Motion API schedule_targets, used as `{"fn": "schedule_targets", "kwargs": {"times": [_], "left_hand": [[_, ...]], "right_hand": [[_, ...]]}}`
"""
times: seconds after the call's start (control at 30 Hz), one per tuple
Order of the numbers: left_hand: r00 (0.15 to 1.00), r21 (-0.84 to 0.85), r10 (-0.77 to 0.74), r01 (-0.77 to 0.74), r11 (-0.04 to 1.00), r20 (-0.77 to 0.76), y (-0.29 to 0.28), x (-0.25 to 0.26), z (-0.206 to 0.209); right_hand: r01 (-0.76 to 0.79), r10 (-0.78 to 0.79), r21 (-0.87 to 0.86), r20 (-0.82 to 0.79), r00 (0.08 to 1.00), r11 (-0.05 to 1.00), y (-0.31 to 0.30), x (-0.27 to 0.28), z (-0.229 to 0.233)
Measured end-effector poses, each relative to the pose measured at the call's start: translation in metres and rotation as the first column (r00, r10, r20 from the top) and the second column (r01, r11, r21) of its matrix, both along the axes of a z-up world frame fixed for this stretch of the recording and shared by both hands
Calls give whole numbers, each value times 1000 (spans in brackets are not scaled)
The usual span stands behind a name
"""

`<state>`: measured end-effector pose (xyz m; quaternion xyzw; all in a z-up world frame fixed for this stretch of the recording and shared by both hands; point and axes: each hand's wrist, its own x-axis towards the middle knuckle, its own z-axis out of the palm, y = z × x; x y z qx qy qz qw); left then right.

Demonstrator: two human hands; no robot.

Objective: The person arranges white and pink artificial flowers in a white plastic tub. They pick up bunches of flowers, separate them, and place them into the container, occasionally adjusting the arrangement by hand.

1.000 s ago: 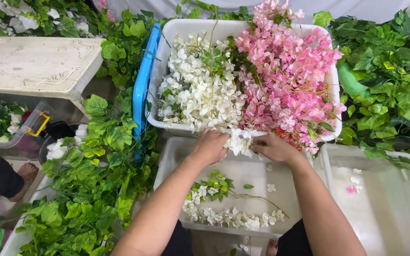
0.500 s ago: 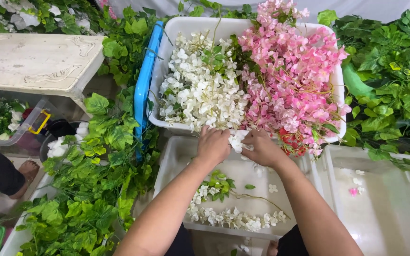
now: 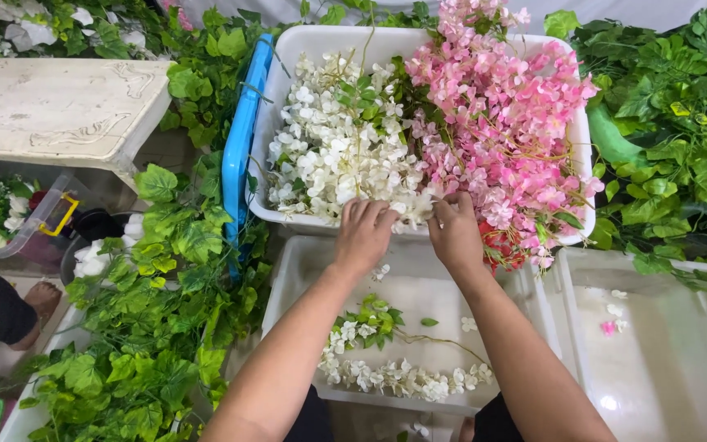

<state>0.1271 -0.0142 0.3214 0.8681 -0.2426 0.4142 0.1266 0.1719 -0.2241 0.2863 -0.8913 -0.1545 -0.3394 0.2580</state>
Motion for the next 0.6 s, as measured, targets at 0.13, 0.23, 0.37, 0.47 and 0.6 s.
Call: {"fn": "schedule_targets", "kwargs": {"times": [0.13, 0.23, 0.37, 0.47, 0.6], "left_hand": [[993, 47, 47, -52, 998, 107, 14, 3, 2], [978, 74, 187, -181, 981, -90, 16, 2, -7], [837, 142, 207, -156, 977, -506, 22, 14, -41], [808, 144, 172, -109, 984, -563, 24, 11, -33], [854, 2, 64, -74, 997, -516, 23, -2, -6]], "right_hand": [[-87, 88, -21, 47, 995, 996, 3, 6, -10], [-171, 163, -258, -53, 985, 951, 6, 8, -25], [-188, -56, -418, -506, 861, 889, 11, 8, -37], [-59, -78, -394, -322, 944, 917, 13, 11, -43], [117, -132, -245, -45, 990, 962, 21, 3, -16]]}}
